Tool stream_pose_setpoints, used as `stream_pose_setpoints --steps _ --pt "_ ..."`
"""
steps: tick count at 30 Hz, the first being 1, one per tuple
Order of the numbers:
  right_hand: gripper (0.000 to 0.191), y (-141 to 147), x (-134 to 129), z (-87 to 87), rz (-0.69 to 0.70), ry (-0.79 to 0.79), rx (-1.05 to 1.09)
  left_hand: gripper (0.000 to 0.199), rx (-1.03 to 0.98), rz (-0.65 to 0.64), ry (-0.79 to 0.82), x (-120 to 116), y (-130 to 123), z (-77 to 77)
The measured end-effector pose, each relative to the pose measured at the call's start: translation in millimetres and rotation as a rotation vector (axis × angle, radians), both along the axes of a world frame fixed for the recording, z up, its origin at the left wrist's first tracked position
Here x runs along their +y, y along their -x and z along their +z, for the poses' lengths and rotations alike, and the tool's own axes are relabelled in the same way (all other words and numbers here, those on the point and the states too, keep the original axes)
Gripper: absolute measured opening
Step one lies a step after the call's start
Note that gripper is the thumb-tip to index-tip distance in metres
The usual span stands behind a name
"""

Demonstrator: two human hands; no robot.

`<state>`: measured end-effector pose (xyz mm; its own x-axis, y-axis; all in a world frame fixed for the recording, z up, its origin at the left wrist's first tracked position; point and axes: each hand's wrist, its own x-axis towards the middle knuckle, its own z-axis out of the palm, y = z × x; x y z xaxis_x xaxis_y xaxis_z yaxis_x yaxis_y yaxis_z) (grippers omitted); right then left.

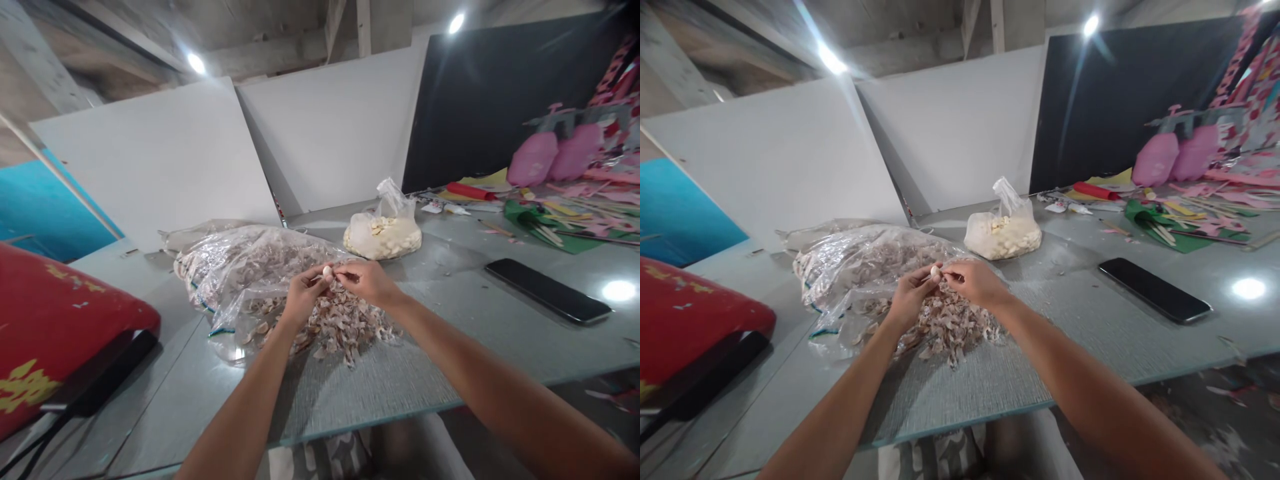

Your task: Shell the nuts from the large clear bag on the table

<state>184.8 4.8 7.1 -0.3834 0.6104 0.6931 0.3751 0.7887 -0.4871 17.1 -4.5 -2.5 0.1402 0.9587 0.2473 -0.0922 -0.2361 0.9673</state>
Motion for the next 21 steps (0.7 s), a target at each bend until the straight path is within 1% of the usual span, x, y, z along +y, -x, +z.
stream_pose_setpoints --steps 4,6,8,13,16,18,21 --pt "0.020 1.6 1.8 -2.7 -0.001 0.113 0.041 0.046 -0.025 0.018 -0.023 2.4 0.7 -3.7" --pt "0.019 2.1 2.3 -3.9 -0.023 0.135 0.034 0.042 -0.025 0.022 -0.036 3.5 0.8 -5.7" --pt "0.019 2.2 2.6 -4.6 -0.037 0.136 0.012 0.041 -0.024 0.017 -0.029 3.9 0.4 -7.0" --pt "0.016 2.2 5.0 -6.5 -0.064 0.110 -0.035 0.046 -0.005 0.024 -0.010 3.2 -1.2 -6.4" --pt "0.015 2.3 5.8 -7.2 -0.078 0.090 -0.049 0.045 0.008 0.020 -0.011 2.8 -2.0 -5.6" --pt "0.016 2.8 4.7 -6.6 -0.064 0.115 -0.021 0.043 0.007 0.017 -0.016 2.9 -2.3 -5.2" --pt "0.020 4.7 1.6 -5.0 -0.013 0.196 0.100 0.042 -0.001 0.060 -0.047 3.2 -2.3 -4.2"
